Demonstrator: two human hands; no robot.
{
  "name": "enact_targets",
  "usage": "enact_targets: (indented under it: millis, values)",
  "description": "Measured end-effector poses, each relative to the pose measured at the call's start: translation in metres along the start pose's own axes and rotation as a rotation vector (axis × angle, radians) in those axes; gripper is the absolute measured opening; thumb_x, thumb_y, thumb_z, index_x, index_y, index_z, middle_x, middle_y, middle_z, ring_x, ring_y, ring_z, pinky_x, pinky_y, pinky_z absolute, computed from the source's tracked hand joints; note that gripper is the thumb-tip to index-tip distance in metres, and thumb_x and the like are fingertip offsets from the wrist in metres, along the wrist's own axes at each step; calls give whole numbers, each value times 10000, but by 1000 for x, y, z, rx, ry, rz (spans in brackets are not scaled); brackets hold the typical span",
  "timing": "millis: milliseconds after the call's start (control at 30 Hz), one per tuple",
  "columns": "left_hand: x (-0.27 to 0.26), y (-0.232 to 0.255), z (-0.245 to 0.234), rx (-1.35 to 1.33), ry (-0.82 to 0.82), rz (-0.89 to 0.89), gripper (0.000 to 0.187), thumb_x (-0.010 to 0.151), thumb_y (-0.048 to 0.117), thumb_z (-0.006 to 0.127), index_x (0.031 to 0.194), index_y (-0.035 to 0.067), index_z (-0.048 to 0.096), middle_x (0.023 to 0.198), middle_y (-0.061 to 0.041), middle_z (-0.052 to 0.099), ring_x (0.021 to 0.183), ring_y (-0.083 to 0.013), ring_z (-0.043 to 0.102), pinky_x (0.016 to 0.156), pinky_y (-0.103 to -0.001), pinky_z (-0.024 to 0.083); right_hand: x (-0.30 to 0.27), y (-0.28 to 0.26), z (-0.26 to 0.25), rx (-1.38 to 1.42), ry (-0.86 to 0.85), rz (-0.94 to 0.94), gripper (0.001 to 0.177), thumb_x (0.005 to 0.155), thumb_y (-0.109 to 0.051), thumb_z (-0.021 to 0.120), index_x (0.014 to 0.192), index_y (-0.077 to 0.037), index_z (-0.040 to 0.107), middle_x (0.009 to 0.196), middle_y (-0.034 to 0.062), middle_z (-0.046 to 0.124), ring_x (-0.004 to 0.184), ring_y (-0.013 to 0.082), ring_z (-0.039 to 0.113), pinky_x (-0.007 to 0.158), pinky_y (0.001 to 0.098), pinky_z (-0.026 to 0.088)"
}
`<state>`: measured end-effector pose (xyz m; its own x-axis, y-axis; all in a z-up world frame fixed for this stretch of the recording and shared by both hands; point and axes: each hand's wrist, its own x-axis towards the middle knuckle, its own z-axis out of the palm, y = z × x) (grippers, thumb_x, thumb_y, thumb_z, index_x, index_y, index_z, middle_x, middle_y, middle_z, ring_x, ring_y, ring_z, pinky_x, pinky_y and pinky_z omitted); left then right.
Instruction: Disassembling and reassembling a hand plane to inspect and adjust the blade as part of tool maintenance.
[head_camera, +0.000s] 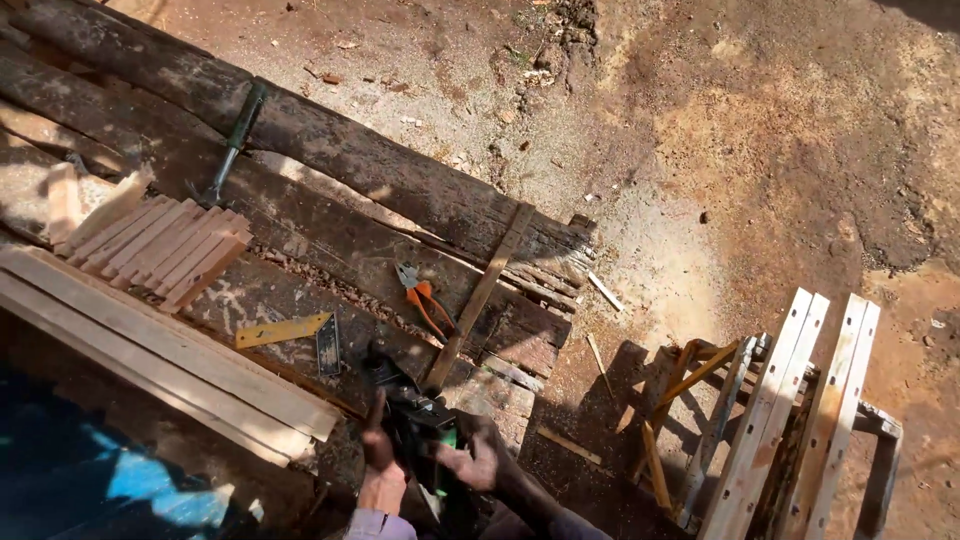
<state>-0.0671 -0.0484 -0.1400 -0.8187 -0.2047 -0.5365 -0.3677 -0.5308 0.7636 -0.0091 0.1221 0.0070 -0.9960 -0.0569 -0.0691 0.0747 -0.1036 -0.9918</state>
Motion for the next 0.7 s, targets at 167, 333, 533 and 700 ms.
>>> enact_targets:
  millis: [167, 333, 533, 700]
  values:
    - [-20, 11, 19, -263, -102, -432, 409, 817, 266, 838, 1138, 50, 705, 1081, -180, 743, 944, -332, 738, 831, -482, 635, 11, 32, 0, -213, -135, 137, 289, 835, -264, 703, 941, 4, 718, 697, 215, 632, 675, 257, 676, 597, 398, 572]
    - [-25, 38, 21, -109, 55, -361, 593, 755, 211, 907, 1267, 45, 657, 1184, -214, 705, 1043, -334, 690, 907, -463, 583, 8, 17, 21, -333, -84, 217, 316, 866, -278, 767, 905, 22, 675, 675, 226, 652, 612, 283, 664, 586, 392, 558]
    - [-8, -1, -34, 739, 223, -260, 716, 711, 592, 880, 1129, 33, 717, 933, -164, 724, 825, -271, 701, 794, -442, 562, 2, 38, 18, -480, -136, 106, 320, 883, -368, 729, 953, -56, 742, 787, 144, 735, 637, 230, 699, 523, 347, 545]
    - [-38, 39, -3, 1069, 144, 77, 233, 863, 385, 750, 924, 170, 818, 880, -10, 805, 694, -162, 726, 568, -298, 541, -11, 81, 16, -599, -167, -68, 360, 891, -482, 696, 1003, -170, 837, 927, 24, 821, 678, 100, 733, 431, 256, 524]
